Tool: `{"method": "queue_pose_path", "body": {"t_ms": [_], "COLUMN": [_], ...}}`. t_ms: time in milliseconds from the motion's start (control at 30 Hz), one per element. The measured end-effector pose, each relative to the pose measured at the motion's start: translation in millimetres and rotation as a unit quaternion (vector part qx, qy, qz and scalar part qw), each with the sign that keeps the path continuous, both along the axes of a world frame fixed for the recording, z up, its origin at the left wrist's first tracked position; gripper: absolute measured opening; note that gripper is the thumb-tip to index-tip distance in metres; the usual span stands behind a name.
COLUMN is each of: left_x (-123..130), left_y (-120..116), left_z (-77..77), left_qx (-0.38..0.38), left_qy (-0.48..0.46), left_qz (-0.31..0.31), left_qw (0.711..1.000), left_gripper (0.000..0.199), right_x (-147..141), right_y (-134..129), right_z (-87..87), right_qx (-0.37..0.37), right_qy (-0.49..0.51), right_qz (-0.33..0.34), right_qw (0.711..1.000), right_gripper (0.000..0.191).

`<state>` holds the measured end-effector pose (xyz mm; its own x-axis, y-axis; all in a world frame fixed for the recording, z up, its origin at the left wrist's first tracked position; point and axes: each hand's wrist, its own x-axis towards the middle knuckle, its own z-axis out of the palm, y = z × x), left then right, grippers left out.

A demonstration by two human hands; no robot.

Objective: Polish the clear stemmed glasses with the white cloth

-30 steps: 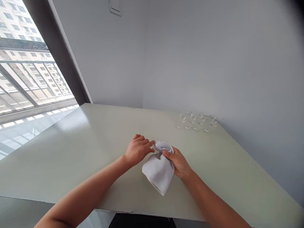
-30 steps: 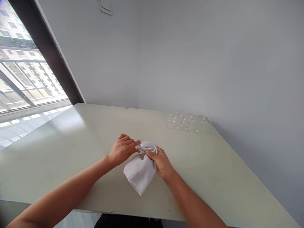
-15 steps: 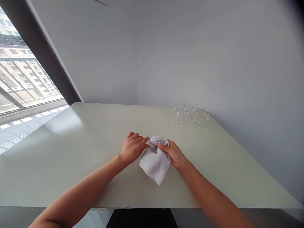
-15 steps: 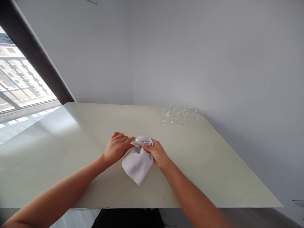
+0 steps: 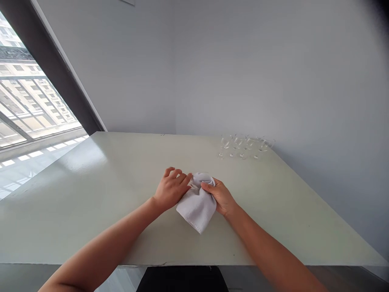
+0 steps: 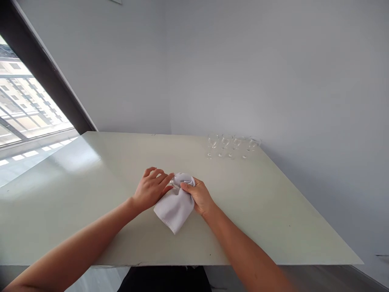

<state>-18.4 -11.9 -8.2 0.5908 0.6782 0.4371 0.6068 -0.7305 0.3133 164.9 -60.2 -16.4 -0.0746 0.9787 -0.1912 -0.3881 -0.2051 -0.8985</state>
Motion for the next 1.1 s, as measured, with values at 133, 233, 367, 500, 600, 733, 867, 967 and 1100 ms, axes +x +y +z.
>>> {"method": "queue_pose_path", "body": {"t_ms": [133, 233, 367, 500, 600, 733, 867, 967, 1100], "left_x": [-4.7, -11.6, -12.9, -5.4, -3.5, -12.6, -27.0, -30.0, -20.0], "left_y": [3.6, 11.0, 12.1, 1.5, -2.0, 10.3, 28.1, 29.8, 16.6], "left_z": [2.2, 7.3, 11.8, 9.9, 6.2, 4.0, 8.5, 13.2, 15.3], "left_qx": [-0.071, -0.333, -0.497, -0.189, 0.013, -0.040, -0.374, -0.458, -0.156], "left_qy": [0.001, -0.018, -0.022, -0.037, 0.020, 0.012, 0.019, 0.043, 0.042], "left_qz": [-0.001, -0.090, -0.156, -0.018, -0.012, -0.028, -0.105, -0.147, -0.068], "left_qw": [0.997, 0.938, 0.853, 0.981, 1.000, 0.999, 0.921, 0.876, 0.985], "left_gripper": [0.030, 0.036, 0.041, 0.037, 0.029, 0.022, 0.029, 0.031, 0.028], "right_x": [4.7, 17.1, 23.1, 9.4, -2.0, -3.8, 0.7, -1.6, -10.4], "right_y": [-4.6, -8.3, -6.9, -1.8, -0.9, -4.4, -10.4, -13.0, -8.4], "right_z": [6.4, 15.6, 15.7, 6.3, 1.2, -3.1, -3.0, -2.1, -4.8], "right_qx": [0.040, 0.108, 0.114, 0.037, -0.001, 0.032, 0.093, 0.089, -0.013], "right_qy": [-0.055, -0.170, -0.188, -0.070, 0.018, -0.023, -0.160, -0.170, -0.032], "right_qz": [0.068, 0.154, 0.175, 0.067, 0.007, 0.065, 0.164, 0.167, 0.040], "right_qw": [0.995, 0.967, 0.960, 0.995, 1.000, 0.997, 0.969, 0.967, 0.999], "right_gripper": [0.033, 0.028, 0.022, 0.029, 0.033, 0.032, 0.025, 0.020, 0.025]}}
